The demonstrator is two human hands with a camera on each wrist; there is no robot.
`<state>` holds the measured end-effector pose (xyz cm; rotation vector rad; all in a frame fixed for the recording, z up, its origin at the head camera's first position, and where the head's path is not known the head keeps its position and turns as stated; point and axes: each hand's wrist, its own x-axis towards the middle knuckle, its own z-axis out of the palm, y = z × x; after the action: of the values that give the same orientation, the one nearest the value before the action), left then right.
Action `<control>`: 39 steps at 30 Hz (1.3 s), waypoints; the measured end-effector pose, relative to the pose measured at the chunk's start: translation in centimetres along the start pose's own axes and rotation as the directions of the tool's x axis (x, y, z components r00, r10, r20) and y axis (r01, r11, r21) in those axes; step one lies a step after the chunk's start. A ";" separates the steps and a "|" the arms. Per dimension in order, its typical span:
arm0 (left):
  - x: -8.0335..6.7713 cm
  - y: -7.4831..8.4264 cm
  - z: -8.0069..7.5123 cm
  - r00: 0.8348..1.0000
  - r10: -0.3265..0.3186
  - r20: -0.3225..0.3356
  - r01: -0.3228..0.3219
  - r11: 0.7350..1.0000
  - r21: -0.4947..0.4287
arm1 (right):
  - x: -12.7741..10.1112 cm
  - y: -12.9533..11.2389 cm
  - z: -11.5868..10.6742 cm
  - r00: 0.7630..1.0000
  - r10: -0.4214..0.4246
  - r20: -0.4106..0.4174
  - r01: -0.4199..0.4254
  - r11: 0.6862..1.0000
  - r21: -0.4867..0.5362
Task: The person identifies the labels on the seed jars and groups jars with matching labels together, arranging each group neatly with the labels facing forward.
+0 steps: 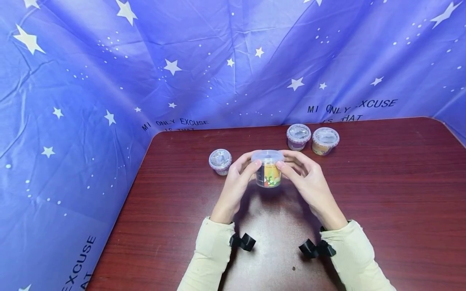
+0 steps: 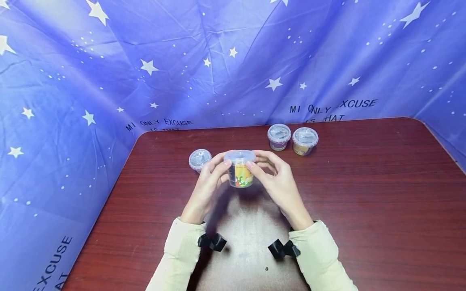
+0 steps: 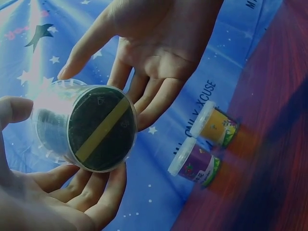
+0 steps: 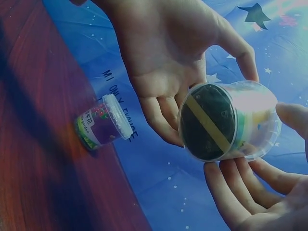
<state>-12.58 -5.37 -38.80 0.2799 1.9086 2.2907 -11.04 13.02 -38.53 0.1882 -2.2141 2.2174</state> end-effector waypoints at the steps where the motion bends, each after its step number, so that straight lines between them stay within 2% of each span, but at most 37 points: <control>1: 0.0 0.0 0.0 1.000 -0.003 0.012 0.003 1.000 -0.009 | 0.0 0.0 0.0 1.000 0.004 0.013 -0.004 1.000 -0.003; 6: -0.1 -0.1 0.0 0.998 -0.011 0.065 0.015 0.998 -0.056 | -0.1 -0.1 0.0 0.998 0.013 0.061 -0.012 1.000 -0.016; 15: 0.1 -0.4 -0.1 0.997 -0.014 0.078 0.019 0.998 -0.064 | -0.1 0.0 0.1 0.999 -0.023 0.041 0.023 1.000 0.000; 18: 0.1 -0.3 -0.2 0.998 -0.005 0.059 0.007 1.000 -0.023 | -0.1 0.0 0.0 0.999 -0.029 0.028 0.030 0.999 -0.020; 22: 0.2 -0.3 -0.2 1.000 0.023 -0.006 -0.023 0.999 0.037 | 0.1 0.2 -0.3 1.000 -0.026 -0.004 0.025 0.998 -0.062; 25: 0.3 -0.3 -0.1 0.999 0.026 -0.033 -0.025 0.999 0.039 | 0.3 0.4 -0.6 0.999 -0.025 -0.025 0.023 0.997 -0.075; 32: 0.3 -0.5 0.2 0.999 0.019 -0.027 -0.017 0.997 0.073 | 0.4 0.8 -0.3 0.997 -0.060 -0.049 0.055 0.993 -0.105; 39: 0.3 -0.6 0.2 0.999 0.013 -0.042 -0.009 0.996 0.084 | 0.3 0.8 -0.1 0.997 -0.054 -0.052 0.049 0.994 -0.099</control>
<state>-12.84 -4.99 -39.29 0.2540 2.0320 2.2440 -11.44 13.09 -39.27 0.1794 -2.2551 2.0575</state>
